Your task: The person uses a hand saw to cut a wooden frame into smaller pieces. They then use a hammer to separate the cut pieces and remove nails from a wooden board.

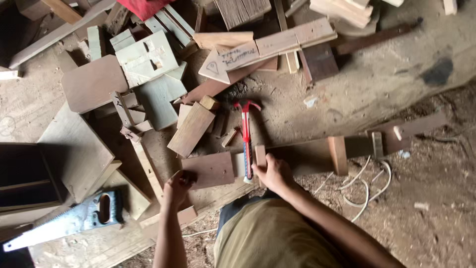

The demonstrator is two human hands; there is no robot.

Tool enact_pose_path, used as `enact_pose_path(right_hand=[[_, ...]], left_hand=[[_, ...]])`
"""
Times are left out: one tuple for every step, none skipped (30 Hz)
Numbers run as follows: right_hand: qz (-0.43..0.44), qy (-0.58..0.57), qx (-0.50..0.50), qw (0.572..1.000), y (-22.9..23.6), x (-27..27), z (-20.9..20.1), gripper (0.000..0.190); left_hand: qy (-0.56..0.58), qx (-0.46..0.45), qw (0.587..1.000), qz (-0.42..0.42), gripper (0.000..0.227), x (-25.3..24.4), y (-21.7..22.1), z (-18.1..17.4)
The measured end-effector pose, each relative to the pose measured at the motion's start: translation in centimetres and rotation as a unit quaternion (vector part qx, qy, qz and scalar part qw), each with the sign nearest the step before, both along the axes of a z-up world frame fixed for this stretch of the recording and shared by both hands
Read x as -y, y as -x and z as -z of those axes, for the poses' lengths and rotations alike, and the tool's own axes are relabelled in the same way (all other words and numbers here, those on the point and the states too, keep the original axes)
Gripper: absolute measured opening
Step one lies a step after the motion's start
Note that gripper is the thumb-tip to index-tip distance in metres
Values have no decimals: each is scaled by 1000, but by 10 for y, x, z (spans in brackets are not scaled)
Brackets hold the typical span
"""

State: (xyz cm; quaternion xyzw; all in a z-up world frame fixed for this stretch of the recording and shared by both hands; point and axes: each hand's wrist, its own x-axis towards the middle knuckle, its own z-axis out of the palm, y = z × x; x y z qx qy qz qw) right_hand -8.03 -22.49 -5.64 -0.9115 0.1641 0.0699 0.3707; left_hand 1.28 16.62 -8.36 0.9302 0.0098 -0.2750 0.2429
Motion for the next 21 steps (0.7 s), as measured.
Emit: enact_pose_path(right_hand=[[-8, 4, 27, 1000, 2, 3, 5, 47], [-15, 8, 54, 998, 4, 4, 11, 48], [-16, -14, 33, 999, 5, 1, 18, 48], [-17, -36, 11, 999, 6, -3, 25, 47], [-14, -55, -11, 998, 4, -5, 32, 47], [16, -79, 30, 996, 2, -6, 37, 51], [46, -101, 68, 992, 4, -6, 39, 56], [77, -123, 105, 984, 3, -7, 40, 63], [44, -81, 118, 989, 5, -2, 37, 59], [12, -39, 132, 990, 5, 2, 30, 55], [-21, 1, 153, 988, -5, 5, 22, 52], [-52, -30, 88, 994, -14, 11, 11, 51], [-79, -58, 18, 995, -17, 21, -1, 50], [-106, -84, -52, 989, -21, 32, -12, 49], [-101, -112, -121, 981, -22, 44, -23, 45], [-94, -139, -188, 968, -23, 61, -32, 42], [-84, -166, -253, 949, -25, 76, -38, 40], [-55, -193, -136, 970, -24, 94, -42, 37], [-23, -216, -19, 976, -19, 115, -44, 35], [20, -178, 7, 984, -15, 134, -43, 32], [62, -139, 33, 988, -10, 154, -39, 30]], left_hand=[[-26, -10, 1000, -7, 63, 1, 0, -2], [-49, -18, 999, -7, 64, 4, 0, -2], [-75, -25, 997, -7, 65, 4, 0, -3], [-101, -33, 994, -7, 65, 3, 2, -6], [-91, -36, 995, -16, 66, 3, 0, -6], [-81, -39, 996, -24, 67, 2, -2, -6], [-70, -45, 996, -32, 69, 4, 1, -6], [-72, -44, 996, -28, 69, 6, 2, -5], [-75, -41, 996, -29, 68, 8, 5, -4], [-78, -38, 996, -30, 68, 8, 8, -5], [-74, -29, 997, -19, 64, 8, 6, -9], [-71, -19, 997, -8, 59, 10, 4, -13], [-65, -13, 998, 8, 55, 16, 5, -18], [-54, 7, 998, -18, 60, 21, 5, -24], [-41, 22, 998, -40, 65, 27, 7, -31], [-28, 37, 997, -61, 71, 35, 7, -39], [-59, 100, 992, -46, 70, 45, 6, -49], [-89, 162, 982, -30, 69, 56, 7, -59], [-117, 222, 968, -13, 68, 71, 9, -67], [-57, 253, 966, -21, 60, 89, 10, -74], [4, 283, 959, -29, 52, 109, 12, -81]])
